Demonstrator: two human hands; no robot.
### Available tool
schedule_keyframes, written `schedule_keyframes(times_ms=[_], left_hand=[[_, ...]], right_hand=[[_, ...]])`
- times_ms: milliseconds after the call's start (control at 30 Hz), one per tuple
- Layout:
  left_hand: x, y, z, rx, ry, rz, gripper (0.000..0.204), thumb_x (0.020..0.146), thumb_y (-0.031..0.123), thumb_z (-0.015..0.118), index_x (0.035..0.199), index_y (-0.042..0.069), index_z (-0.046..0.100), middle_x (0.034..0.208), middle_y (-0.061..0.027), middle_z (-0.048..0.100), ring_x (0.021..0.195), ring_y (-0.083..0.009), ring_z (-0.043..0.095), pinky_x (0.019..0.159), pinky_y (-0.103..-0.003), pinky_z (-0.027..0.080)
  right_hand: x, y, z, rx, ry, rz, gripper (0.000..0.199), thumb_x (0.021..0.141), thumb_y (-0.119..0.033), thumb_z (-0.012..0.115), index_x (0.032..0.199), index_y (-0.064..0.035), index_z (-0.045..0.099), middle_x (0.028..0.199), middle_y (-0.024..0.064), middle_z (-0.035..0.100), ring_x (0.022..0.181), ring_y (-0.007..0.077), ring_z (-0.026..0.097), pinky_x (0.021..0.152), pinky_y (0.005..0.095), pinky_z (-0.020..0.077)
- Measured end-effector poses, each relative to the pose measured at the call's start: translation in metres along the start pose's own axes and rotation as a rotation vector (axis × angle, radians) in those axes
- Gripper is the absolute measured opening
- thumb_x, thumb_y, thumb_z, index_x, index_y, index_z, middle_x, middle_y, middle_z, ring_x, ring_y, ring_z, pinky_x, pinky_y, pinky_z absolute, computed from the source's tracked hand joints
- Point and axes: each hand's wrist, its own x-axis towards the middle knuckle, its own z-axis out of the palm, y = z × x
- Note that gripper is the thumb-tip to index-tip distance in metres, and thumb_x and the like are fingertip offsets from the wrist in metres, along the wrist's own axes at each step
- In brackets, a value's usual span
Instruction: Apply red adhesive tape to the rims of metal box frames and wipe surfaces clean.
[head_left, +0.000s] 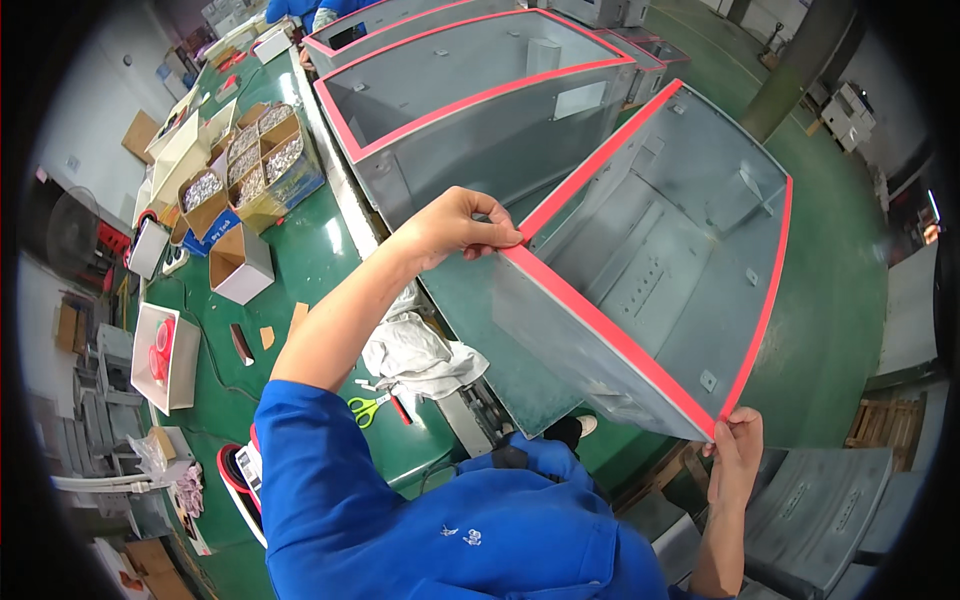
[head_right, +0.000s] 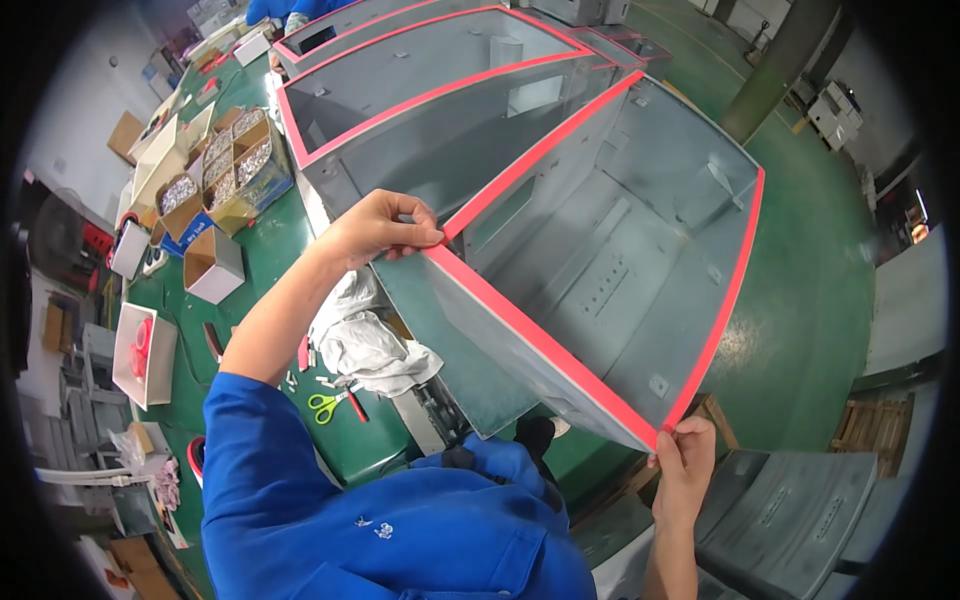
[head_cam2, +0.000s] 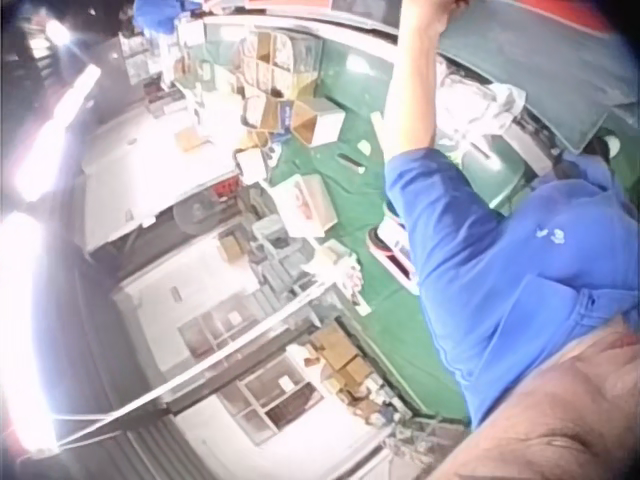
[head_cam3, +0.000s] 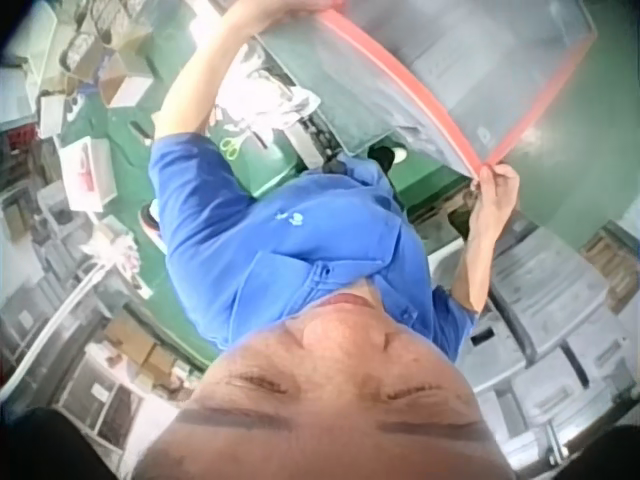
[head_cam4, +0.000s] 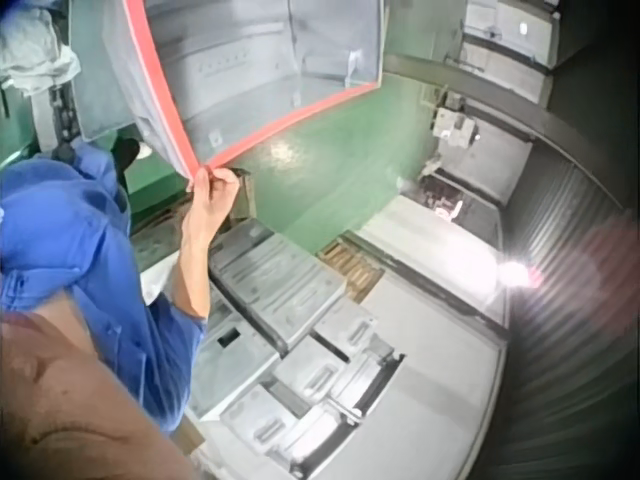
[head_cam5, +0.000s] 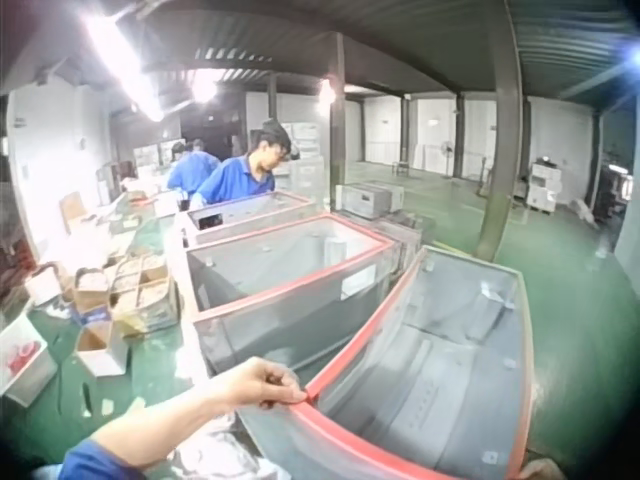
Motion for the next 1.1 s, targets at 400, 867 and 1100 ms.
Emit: schedule_keyframes(times_ms=[400, 867, 1100], left_hand=[[0.0075, -0.0054, -0.0058, -0.027, -0.065, 0.016, 0.011, 0.071, 0.009, 0.069, 0.069, 0.003, 0.061, 0.075, -0.0002, 0.056, 0.051, -0.0029, 0.047, 0.041, -0.016, 0.033], [0.0081, -0.0083, -0.0065, -0.021, -0.076, 0.072, 0.01, 0.07, 0.008, 0.07, 0.066, 0.004, 0.061, 0.078, -0.0001, 0.054, 0.051, -0.0032, 0.046, 0.042, -0.017, 0.033], [0.0067, -0.0088, -0.0046, 0.018, -0.057, 0.113, 0.011, 0.07, 0.007, 0.07, 0.066, 0.004, 0.061, 0.078, 0.0001, 0.053, 0.052, -0.0034, 0.046, 0.042, -0.017, 0.033]], right_hand=[[-0.0014, 0.0012, -0.0015, -0.008, -0.01, 0.019, 0.018, 0.079, 0.004, 0.05, 0.091, -0.0062, 0.041, 0.077, 0.0042, 0.048, 0.059, 0.0097, 0.046, 0.052, 0.0213, 0.0376], [-0.0015, 0.0022, -0.0012, -0.004, -0.016, 0.005, 0.018, 0.08, 0.0, 0.053, 0.091, -0.0067, 0.04, 0.078, 0.0042, 0.048, 0.059, 0.0096, 0.045, 0.052, 0.0209, 0.0376], [-0.0017, 0.0028, -0.0019, -0.004, -0.013, 0.002, 0.018, 0.08, 0.002, 0.052, 0.091, -0.0067, 0.04, 0.078, 0.0046, 0.048, 0.059, 0.0096, 0.045, 0.052, 0.021, 0.038]])
